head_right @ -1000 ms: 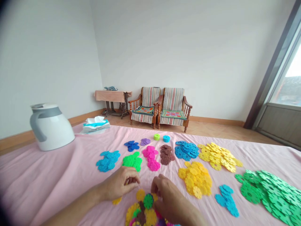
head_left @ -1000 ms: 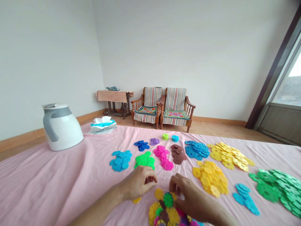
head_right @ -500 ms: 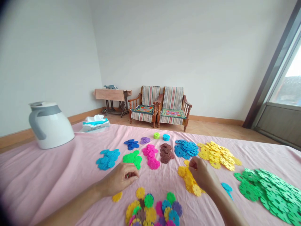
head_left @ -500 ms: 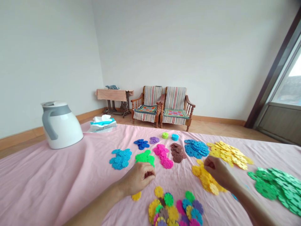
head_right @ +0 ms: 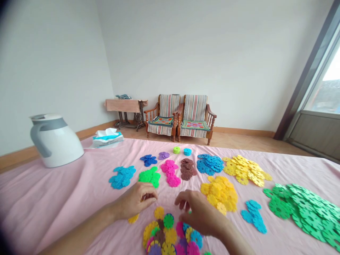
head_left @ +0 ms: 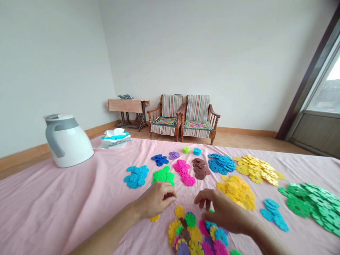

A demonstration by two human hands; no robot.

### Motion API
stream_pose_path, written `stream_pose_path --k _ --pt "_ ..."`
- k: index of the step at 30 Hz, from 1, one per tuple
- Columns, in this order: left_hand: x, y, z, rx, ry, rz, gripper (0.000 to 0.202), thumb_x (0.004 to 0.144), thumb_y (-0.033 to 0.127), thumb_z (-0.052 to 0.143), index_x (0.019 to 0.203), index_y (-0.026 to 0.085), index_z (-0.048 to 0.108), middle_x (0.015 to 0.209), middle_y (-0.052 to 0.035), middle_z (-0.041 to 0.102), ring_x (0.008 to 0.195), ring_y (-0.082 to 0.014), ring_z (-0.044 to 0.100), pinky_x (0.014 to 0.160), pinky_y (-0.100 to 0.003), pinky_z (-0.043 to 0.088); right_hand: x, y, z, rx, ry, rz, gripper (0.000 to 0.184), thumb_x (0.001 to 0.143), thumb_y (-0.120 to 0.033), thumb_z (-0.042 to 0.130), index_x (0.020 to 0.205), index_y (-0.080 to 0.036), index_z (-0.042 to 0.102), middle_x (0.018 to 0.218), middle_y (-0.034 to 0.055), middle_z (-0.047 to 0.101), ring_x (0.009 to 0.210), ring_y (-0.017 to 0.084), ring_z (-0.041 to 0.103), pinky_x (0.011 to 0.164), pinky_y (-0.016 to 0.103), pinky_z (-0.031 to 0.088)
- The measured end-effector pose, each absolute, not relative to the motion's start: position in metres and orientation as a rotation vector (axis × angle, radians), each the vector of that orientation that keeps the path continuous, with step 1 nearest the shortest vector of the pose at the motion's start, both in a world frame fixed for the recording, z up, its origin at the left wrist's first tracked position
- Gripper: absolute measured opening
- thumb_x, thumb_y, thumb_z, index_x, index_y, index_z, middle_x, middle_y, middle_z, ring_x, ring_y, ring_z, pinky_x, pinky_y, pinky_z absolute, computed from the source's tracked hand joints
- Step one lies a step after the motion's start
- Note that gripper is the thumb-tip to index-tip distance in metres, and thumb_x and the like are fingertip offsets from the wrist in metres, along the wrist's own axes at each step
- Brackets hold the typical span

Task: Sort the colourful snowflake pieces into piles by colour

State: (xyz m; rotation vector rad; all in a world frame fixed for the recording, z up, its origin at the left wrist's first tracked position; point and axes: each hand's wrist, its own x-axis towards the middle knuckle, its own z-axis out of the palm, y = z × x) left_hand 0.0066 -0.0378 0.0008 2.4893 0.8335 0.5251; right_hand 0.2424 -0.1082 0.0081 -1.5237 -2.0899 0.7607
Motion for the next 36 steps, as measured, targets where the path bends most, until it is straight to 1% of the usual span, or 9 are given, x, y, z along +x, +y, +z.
stream_pose_path --k 2,4,10,16,20,24,26,31,36 --pt "0.006 -0.038 0.001 2.492 0.834 0.527 0.013 0.077 0.012 0.052 0.074 0.016 0.064 0.069 0.0005 0.059 0.065 -0.0109 0.053 0.059 -0.020 0.036 0.229 -0.115 0.009 -1.488 -2.137 0.805 0.037 0.060 -0.008 0.051 0.092 -0.022 0.064 0.086 0.0008 0.062 0.075 0.013 0.057 0.066 0.022 0.042" --pt "0.006 -0.038 0.001 2.493 0.838 0.534 0.013 0.077 0.011 0.052 0.074 0.016 0.064 0.068 0.0005 0.058 0.065 -0.0108 0.052 0.058 -0.020 0.035 0.223 -0.116 0.009 -1.495 -2.148 0.803 0.037 0.059 -0.007 0.050 0.089 -0.022 0.065 0.084 0.0004 0.061 0.073 0.012 0.056 0.065 0.021 0.041" --pt "0.006 -0.037 -0.001 2.498 0.833 0.544 0.012 0.078 0.012 0.053 0.073 0.016 0.064 0.067 0.0008 0.057 0.064 -0.0104 0.052 0.058 -0.019 0.035 0.217 -0.114 0.008 -1.533 -2.158 0.761 0.030 0.056 -0.005 0.047 0.079 -0.019 0.060 0.079 -0.0008 0.058 0.069 0.011 0.052 0.060 0.019 0.037" --pt "0.006 -0.036 -0.002 2.485 0.825 0.555 0.012 0.078 0.013 0.054 0.072 0.016 0.063 0.066 0.0007 0.057 0.064 -0.0106 0.051 0.058 -0.019 0.036 0.217 -0.115 0.009 -1.541 -2.091 0.859 0.021 0.057 -0.005 0.047 0.073 -0.019 0.053 0.070 -0.0031 0.056 0.065 0.010 0.049 0.055 0.018 0.033" --pt "0.008 -0.038 0.000 2.404 0.819 0.583 0.011 0.080 0.020 0.057 0.076 0.015 0.066 0.068 0.0000 0.057 0.063 -0.0104 0.052 0.057 -0.020 0.037 0.216 -0.111 0.008 -1.486 -1.967 0.787 0.017 0.062 -0.005 0.047 0.071 -0.019 0.051 0.065 -0.0046 0.053 0.060 0.008 0.047 0.053 0.018 0.032" --pt "0.015 -0.044 0.002 2.268 0.785 0.641 0.019 0.079 0.032 0.061 0.079 0.014 0.067 0.068 -0.0007 0.058 0.062 -0.0106 0.051 0.056 -0.020 0.038 0.207 -0.108 0.005 -1.444 -1.866 0.695 0.014 0.065 -0.005 0.049 0.069 -0.018 0.049 0.062 -0.0046 0.052 0.059 0.008 0.046 0.054 0.019 0.032" --pt "0.018 -0.048 0.001 2.216 0.775 0.651 0.018 0.078 0.031 0.062 0.077 0.014 0.067 0.068 -0.0008 0.058 0.061 -0.0106 0.050 0.055 -0.020 0.037 0.202 -0.108 0.002 -1.431 -1.841 0.671 0.012 0.066 -0.006 0.050 0.068 -0.018 0.049 0.062 -0.0044 0.052 0.059 0.009 0.047 0.055 0.019 0.033" --pt "0.022 -0.044 -0.006 2.109 0.874 0.720 0.008 0.073 0.018 0.058 0.069 0.013 0.063 0.062 0.0004 0.057 0.058 -0.0098 0.048 0.053 -0.020 0.035 0.205 -0.103 -0.008 -1.443 -1.790 0.681 0.004 0.072 -0.016 0.052 0.071 -0.019 0.050 0.061 -0.0040 0.053 0.058 0.010 0.048 0.054 0.021 0.034" --pt "0.007 -0.016 -0.015 1.937 1.115 0.991 0.012 0.071 0.025 0.057 0.068 0.013 0.060 0.061 -0.0002 0.058 0.056 -0.0111 0.051 0.054 -0.020 0.039 0.218 -0.088 -0.026 -1.546 -1.654 0.564 0.015 0.081 -0.029 0.047 0.069 -0.020 0.049 0.054 -0.0052 0.046 0.050 0.010 0.044 0.048 0.021 0.029"
